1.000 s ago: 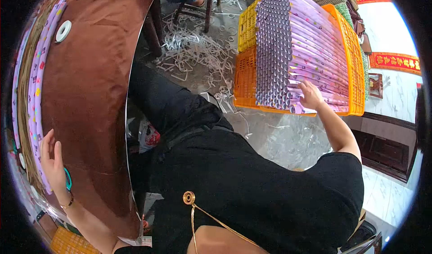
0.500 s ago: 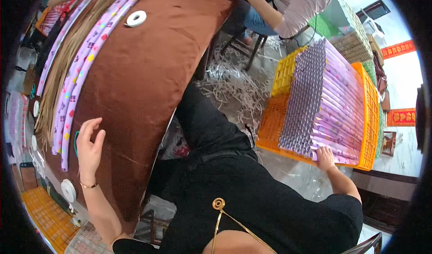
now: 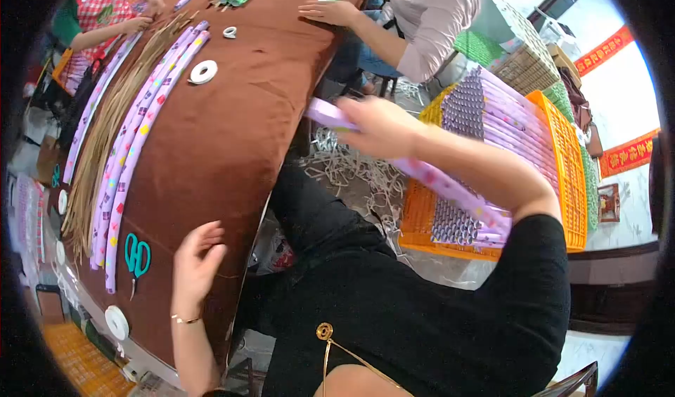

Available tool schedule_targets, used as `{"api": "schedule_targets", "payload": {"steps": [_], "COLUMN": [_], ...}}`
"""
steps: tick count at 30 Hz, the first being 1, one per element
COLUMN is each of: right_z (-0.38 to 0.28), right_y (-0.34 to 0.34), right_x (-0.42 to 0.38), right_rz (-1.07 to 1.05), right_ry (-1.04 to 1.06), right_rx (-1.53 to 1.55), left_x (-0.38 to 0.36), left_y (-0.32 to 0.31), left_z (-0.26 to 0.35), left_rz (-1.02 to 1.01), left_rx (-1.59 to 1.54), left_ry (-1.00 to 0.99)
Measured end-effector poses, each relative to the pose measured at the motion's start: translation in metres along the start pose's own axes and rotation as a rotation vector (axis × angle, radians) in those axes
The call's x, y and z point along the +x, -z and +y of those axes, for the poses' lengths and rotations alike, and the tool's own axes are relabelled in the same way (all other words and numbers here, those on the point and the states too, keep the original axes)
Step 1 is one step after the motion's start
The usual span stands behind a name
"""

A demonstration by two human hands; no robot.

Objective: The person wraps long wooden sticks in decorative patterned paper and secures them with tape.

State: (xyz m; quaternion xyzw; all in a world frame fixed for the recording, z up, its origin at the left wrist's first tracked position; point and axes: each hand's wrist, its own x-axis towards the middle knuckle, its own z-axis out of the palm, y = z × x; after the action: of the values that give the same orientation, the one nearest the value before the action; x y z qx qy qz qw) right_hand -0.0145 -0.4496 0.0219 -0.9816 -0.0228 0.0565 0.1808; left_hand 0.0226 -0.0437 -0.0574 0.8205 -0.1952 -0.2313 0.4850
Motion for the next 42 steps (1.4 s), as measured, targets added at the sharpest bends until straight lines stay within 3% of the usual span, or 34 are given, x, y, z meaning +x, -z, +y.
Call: {"api": "schedule_targets", "payload": {"steps": [2, 4, 7, 9, 12, 13, 15, 17, 19, 21, 23, 24, 27, 29, 31, 33, 35, 36, 38, 39, 41, 42], "right_z": [-0.075, -0.150, -0.260, -0.316, -0.363, -0.368, -0.359, -0.332, -0.302, -0.263, -0.230, -0.221, -0.186, -0.172, -0.157, -0.151, -0.146, -0.146, -0.143, -0.141, -0.136, -0.136], "right_y": [0.018, 0.029, 0.033, 0.032, 0.012, 0.007, 0.001, -0.024, -0.032, -0.055, -0.085, -0.098, -0.129, -0.134, -0.138, -0.135, -0.131, -0.127, -0.124, -0.122, -0.124, -0.123], "right_x": [0.057, 0.096, 0.123, 0.127, 0.115, 0.109, 0.097, 0.099, 0.094, 0.092, 0.095, 0.098, 0.117, 0.128, 0.142, 0.148, 0.154, 0.155, 0.158, 0.160, 0.165, 0.163], "right_rz": [0.064, 0.045, -0.007, -0.125, -0.243, -0.245, -0.169, 0.087, 0.186, 0.203, 0.177, 0.187, 0.182, 0.160, 0.063, 0.071, 0.043, 0.026, -0.002, -0.022, -0.045, -0.043], "right_ry": [0.221, 0.447, 0.687, 0.845, 1.023, 1.056, 1.138, 1.345, 1.443, 1.485, 1.391, 1.331, 1.164, 1.164, 1.143, 1.120, 1.160, 1.158, 1.151, 1.151, 1.142, 1.113], "right_rx": [0.091, 0.163, 0.077, 0.042, 0.050, 0.103, 0.247, 0.338, 0.171, 0.049, -0.008, -0.034, -0.097, -0.106, -0.109, -0.136, -0.131, -0.125, -0.110, -0.098, -0.080, -0.083], "left_x": [0.008, 0.022, 0.029, 0.035, 0.020, 0.008, -0.021, -0.020, -0.012, -0.010, -0.012, -0.013, 0.001, 0.005, 0.001, -0.013, -0.043, -0.058, -0.072, -0.080, -0.097, -0.104], "left_y": [-0.036, -0.067, -0.101, -0.106, -0.079, -0.064, -0.035, -0.024, -0.019, -0.029, -0.029, -0.028, -0.043, -0.051, -0.055, -0.067, -0.066, -0.061, -0.051, -0.042, -0.020, -0.018], "left_z": [0.030, 0.053, 0.095, 0.093, 0.088, 0.087, 0.086, 0.048, 0.019, 0.013, 0.000, 0.002, -0.010, -0.008, -0.005, -0.014, 0.009, 0.013, -0.002, -0.009, -0.026, -0.031], "left_rz": [-0.080, -0.202, -0.080, -0.003, 0.214, 0.300, 0.533, 0.692, 0.823, 1.177, 1.010, 1.057, 1.052, 1.092, 0.832, 0.419, 0.470, 0.572, 0.938, 1.050, 1.037, 1.017], "left_rx": [-0.236, -0.495, -0.943, -1.374, -1.513, -1.509, -1.617, -1.689, -1.842, -1.528, -1.957, -1.964, -1.999, -1.957, -1.924, -1.538, -0.942, -0.496, 0.371, 0.574, 0.822, 0.765], "left_ry": [0.035, -0.063, -0.229, -0.226, -0.387, -0.407, -0.245, -0.306, -0.401, -0.454, -0.445, -0.351, -0.339, -0.278, -0.032, 0.110, 0.020, -0.046, -0.219, -0.167, 0.053, 0.132]}}
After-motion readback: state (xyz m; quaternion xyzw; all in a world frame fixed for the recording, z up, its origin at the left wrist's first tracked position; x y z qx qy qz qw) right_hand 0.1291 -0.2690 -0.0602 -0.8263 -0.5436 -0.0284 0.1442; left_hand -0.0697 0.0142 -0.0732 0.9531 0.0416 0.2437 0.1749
